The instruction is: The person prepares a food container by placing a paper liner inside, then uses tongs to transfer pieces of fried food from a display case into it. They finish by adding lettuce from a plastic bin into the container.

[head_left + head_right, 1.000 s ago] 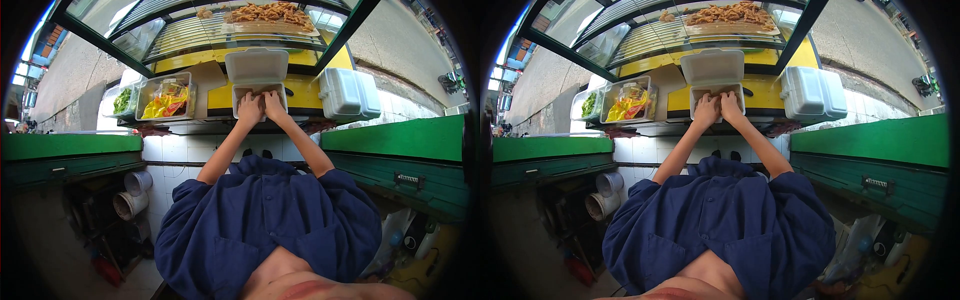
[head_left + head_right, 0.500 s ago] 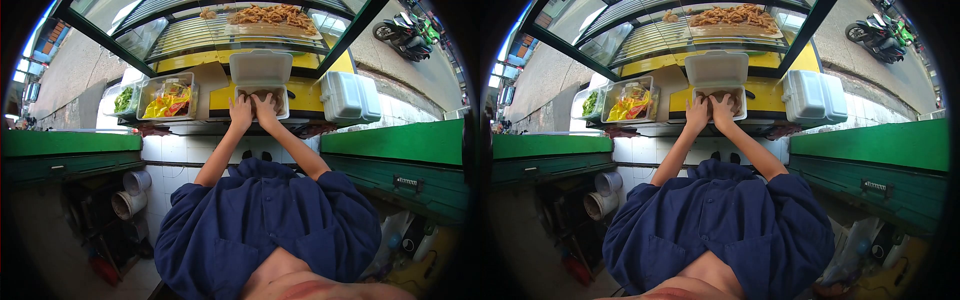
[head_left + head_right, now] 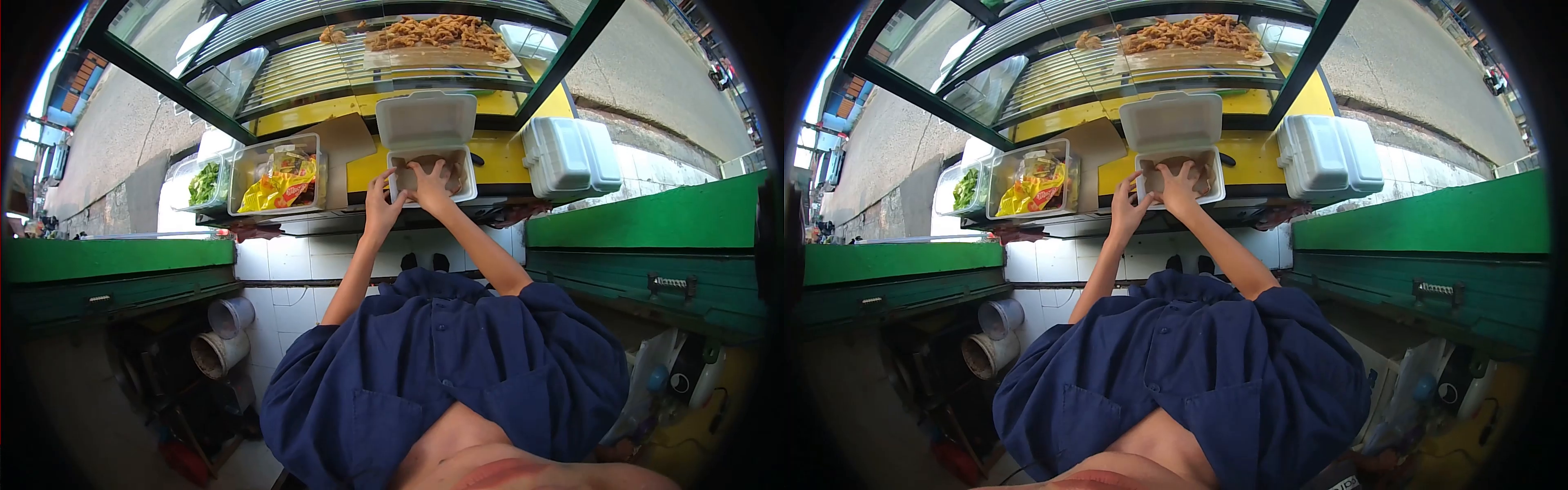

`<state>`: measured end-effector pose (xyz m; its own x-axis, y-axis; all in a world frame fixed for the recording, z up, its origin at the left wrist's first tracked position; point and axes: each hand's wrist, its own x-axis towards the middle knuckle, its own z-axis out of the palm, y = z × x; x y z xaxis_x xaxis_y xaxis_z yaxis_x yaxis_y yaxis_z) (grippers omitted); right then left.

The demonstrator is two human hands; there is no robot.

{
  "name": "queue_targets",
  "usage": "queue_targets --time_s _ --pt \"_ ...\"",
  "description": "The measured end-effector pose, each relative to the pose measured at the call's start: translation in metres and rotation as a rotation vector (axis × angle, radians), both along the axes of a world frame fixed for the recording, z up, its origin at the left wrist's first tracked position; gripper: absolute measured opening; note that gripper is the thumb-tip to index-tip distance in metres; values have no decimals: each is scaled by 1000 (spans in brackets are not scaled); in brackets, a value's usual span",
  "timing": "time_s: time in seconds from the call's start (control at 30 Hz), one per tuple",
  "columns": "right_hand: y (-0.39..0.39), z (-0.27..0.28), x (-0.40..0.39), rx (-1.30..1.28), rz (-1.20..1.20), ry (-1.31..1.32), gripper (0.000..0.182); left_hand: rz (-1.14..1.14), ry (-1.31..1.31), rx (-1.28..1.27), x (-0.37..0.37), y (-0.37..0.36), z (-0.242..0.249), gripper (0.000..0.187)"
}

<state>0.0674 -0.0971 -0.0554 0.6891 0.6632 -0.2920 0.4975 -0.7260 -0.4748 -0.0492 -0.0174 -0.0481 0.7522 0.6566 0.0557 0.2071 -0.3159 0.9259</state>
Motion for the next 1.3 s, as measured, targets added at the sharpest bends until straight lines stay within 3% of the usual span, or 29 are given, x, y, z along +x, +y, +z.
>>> queue_targets --time_s 0.13,0.27,0.43,0.53,0.63,0.7,0.73,0.8,0.87,0.97,1.07,1.3 --pt "-7 2 11 27 16 132 77 -36 -116 237 15 19 -5 51" --pt "-19 20 10 71 83 162 85 -57 -193 219 39 41 -14 53" --pt "-11 14 0 -114 93 120 82 -171 -261 50 57 51 -18 61" --pt "-11 27 12 -158 107 203 80 -187 -279 122 60 52 -17 68" --pt "-23 37 60 226 112 291 70 -153 -261 1 61 52 -22 78" --pt "-37 88 96 676 -40 402 59 -93 -279 44 60 49 -25 83" --pt "-38 104 112 983 -165 335 48 -60 -285 64 60 48 -28 86" --pt "-49 138 140 1205 -308 -110 44 -53 -292 67 59 49 -35 89" --pt "-53 162 158 1234 -391 -378 44 -33 -311 24 56 48 -37 90" --pt "-57 166 183 1151 -294 -400 38 -55 -331 -190 51 40 -20 94" --pt "-50 175 181 1315 -356 -272 31 -59 -309 -250 45 37 -15 98" --pt "-30 172 176 1318 -296 -144 29 -34 -300 -145 32 32 -18 99"
